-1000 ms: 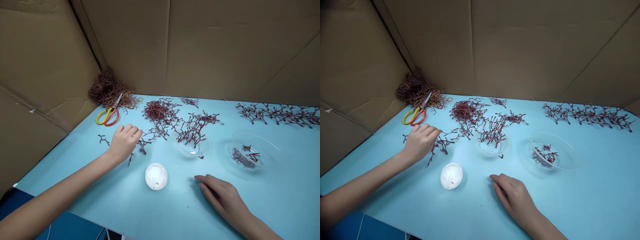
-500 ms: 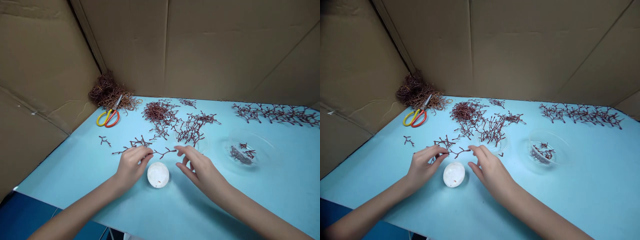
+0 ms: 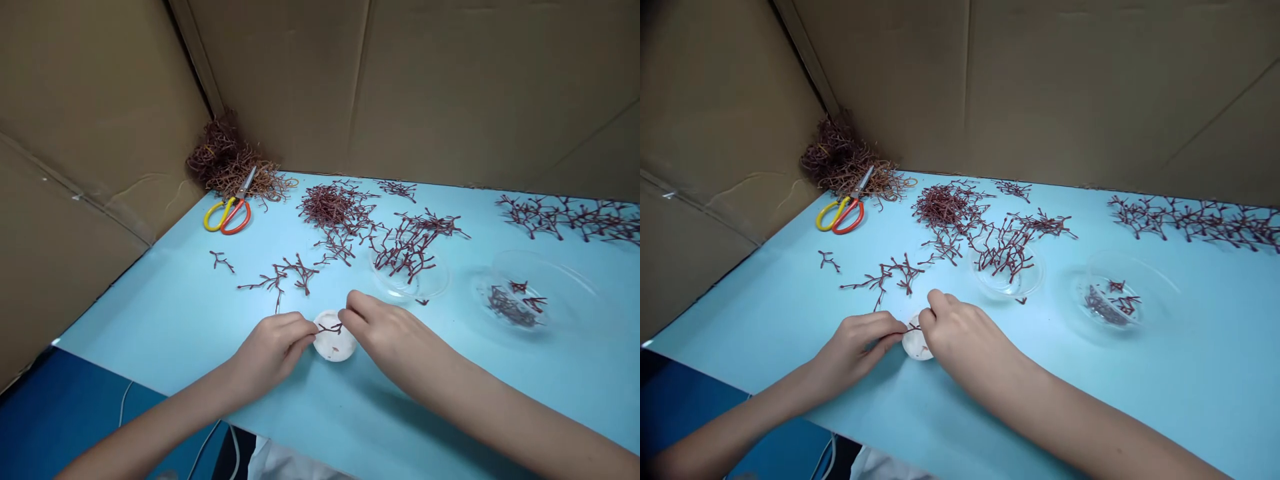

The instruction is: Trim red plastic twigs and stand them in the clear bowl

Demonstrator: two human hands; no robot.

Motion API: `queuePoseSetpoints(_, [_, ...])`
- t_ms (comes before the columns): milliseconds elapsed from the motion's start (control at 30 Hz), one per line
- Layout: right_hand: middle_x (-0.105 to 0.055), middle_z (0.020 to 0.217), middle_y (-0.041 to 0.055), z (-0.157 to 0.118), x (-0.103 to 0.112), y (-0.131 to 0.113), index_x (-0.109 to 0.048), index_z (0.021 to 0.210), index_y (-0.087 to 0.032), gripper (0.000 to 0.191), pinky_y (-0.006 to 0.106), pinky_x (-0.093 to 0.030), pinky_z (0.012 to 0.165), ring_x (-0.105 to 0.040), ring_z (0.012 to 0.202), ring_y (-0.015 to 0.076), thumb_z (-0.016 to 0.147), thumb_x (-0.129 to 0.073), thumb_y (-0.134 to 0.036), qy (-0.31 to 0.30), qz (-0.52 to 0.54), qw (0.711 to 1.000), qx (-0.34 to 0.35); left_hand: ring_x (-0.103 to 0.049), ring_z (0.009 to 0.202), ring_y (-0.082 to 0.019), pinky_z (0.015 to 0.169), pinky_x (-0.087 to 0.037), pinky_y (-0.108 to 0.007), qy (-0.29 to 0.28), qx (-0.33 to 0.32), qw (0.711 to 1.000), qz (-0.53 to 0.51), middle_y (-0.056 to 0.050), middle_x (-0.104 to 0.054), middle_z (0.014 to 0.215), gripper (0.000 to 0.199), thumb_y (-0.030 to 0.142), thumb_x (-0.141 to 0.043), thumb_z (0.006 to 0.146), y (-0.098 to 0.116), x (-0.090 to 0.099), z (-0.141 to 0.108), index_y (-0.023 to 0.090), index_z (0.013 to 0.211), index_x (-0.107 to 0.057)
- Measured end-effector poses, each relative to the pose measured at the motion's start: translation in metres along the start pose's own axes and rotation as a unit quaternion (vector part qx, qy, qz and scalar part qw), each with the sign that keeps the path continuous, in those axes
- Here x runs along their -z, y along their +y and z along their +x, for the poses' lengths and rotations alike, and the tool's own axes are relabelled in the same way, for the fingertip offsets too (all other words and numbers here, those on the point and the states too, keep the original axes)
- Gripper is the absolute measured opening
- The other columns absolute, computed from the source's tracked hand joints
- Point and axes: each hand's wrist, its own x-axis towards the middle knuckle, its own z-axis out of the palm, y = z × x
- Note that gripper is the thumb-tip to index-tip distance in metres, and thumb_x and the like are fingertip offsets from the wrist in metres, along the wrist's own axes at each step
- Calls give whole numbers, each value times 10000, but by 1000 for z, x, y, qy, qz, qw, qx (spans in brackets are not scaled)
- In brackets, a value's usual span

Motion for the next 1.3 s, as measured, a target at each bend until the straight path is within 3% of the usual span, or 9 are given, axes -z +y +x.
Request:
queuePoseSetpoints(233, [-472,577,6,4,-7,-3,-479,586,-163,205,218,-243,382,-416,434,110,626,-470,38,38,-28,998,33,-485,549,-104,514,-369,-190,-31,6,999,30,-7,-532,600,246,146,-332,825,4,1,-2,159,736,-561])
queuePoseSetpoints(400, [-505,598,24,6,-9,-6,-507,608,-152,198,225,-260,387,-465,479,134,606,-489,44,29,-25,998,45,-467,533,-97,514,-362,-185,-41,7,999,35,3,-516,581,230,150,-345,823,4,-1,-2,159,742,-561])
queuePoseSetpoints(833, [-464,594,1,-1,-11,-1,-478,613,-165,203,213,-275,401,-404,443,105,707,-429,9,24,-14,999,33,-478,527,-94,496,-366,-182,-33,15,999,41,3,-518,582,242,181,-347,837,6,1,-3,163,752,-572])
queuePoseSetpoints(1000, [-489,631,19,-11,-3,6,-524,684,-151,157,216,-331,412,-452,459,115,778,-417,-86,51,-2,999,-3,-517,574,-87,534,-394,-172,10,33,999,10,9,-565,664,147,158,-403,816,7,5,-4,177,867,-540])
queuePoseSetpoints(1167, [-524,656,33,-19,-4,10,-540,734,-140,243,202,-375,414,-494,462,97,850,-327,-161,98,61,991,-70,-501,538,-76,519,-399,-162,80,55,995,-27,17,-556,628,97,135,-430,791,8,5,0,162,756,-517])
queuePoseSetpoints(1300, [-552,687,49,-26,-16,12,-517,842,-132,169,195,-400,471,-523,550,107,853,-351,-154,194,67,978,-29,-486,536,-75,510,-386,-162,73,50,995,-40,14,-538,613,117,123,-424,791,8,0,2,153,744,-527])
